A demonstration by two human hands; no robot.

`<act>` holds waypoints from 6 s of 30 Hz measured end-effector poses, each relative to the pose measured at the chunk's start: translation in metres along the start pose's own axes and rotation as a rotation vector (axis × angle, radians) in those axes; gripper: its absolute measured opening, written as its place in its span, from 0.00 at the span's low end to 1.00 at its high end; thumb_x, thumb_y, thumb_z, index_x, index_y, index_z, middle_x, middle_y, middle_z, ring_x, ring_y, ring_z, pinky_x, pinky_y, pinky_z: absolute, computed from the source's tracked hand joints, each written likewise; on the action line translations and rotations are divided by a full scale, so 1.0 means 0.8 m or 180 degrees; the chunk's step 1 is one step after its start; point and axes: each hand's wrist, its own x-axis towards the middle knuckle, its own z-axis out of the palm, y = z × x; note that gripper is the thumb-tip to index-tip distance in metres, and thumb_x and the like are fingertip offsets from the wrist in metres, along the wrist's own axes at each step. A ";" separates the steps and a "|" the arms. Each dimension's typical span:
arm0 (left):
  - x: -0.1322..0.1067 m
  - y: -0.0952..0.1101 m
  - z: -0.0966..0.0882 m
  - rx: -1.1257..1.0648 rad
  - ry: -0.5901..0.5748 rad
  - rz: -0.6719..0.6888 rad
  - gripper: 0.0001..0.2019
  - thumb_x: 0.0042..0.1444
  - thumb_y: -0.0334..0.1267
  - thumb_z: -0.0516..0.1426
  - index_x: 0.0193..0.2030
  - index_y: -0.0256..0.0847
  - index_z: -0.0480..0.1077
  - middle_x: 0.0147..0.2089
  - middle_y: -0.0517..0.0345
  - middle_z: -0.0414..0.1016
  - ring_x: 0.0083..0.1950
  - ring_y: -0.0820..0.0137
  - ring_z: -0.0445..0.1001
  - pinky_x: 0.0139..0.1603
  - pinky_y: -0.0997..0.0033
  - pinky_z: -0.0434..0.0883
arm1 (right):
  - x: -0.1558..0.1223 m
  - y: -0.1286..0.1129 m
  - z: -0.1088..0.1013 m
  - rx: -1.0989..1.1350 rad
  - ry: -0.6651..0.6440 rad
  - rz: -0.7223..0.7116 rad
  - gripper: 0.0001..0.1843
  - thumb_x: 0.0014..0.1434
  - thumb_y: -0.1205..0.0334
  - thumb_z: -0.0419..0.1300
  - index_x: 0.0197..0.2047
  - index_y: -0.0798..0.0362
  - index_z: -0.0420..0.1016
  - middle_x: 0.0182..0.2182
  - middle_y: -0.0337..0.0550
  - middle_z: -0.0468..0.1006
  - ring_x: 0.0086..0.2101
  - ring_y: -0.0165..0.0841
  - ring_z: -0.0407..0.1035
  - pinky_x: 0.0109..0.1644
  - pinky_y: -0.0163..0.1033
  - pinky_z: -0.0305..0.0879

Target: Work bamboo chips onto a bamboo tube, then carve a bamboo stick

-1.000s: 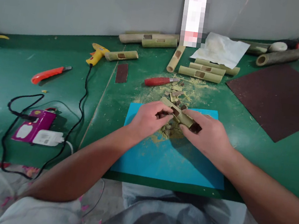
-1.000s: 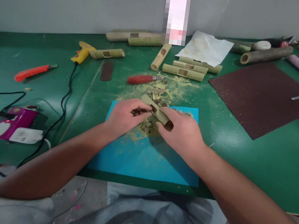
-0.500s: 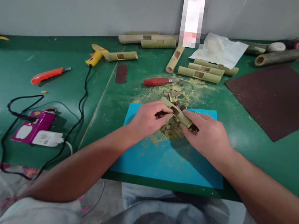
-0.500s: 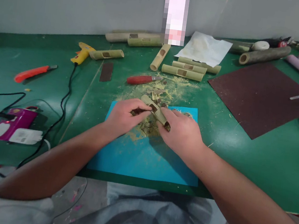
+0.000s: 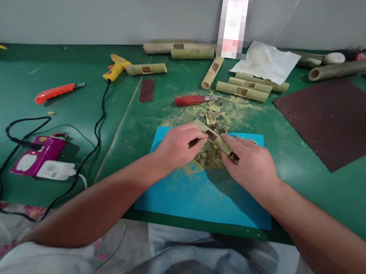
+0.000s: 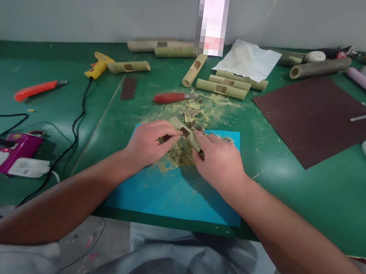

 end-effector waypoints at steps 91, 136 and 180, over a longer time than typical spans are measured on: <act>-0.004 0.007 -0.008 0.0079 -0.0466 -0.0159 0.07 0.67 0.33 0.57 0.42 0.39 0.78 0.40 0.53 0.81 0.42 0.67 0.80 0.42 0.70 0.74 | -0.004 -0.004 0.001 -0.0110 -0.0059 0.0124 0.21 0.63 0.57 0.59 0.57 0.47 0.79 0.45 0.46 0.85 0.35 0.39 0.77 0.31 0.39 0.65; -0.005 0.011 -0.008 -0.0035 -0.0453 -0.0319 0.07 0.66 0.34 0.58 0.38 0.39 0.79 0.38 0.54 0.81 0.40 0.68 0.80 0.39 0.72 0.74 | -0.002 -0.010 -0.003 -0.0074 -0.0306 0.0312 0.22 0.63 0.57 0.59 0.59 0.48 0.79 0.48 0.46 0.85 0.39 0.44 0.79 0.35 0.42 0.66; -0.002 0.005 -0.007 -0.0047 -0.0077 -0.0043 0.06 0.66 0.34 0.59 0.42 0.39 0.79 0.41 0.53 0.83 0.43 0.69 0.81 0.44 0.73 0.76 | 0.005 -0.021 -0.018 0.0245 -0.0957 0.0856 0.19 0.66 0.51 0.52 0.50 0.54 0.75 0.26 0.46 0.80 0.25 0.38 0.69 0.27 0.39 0.48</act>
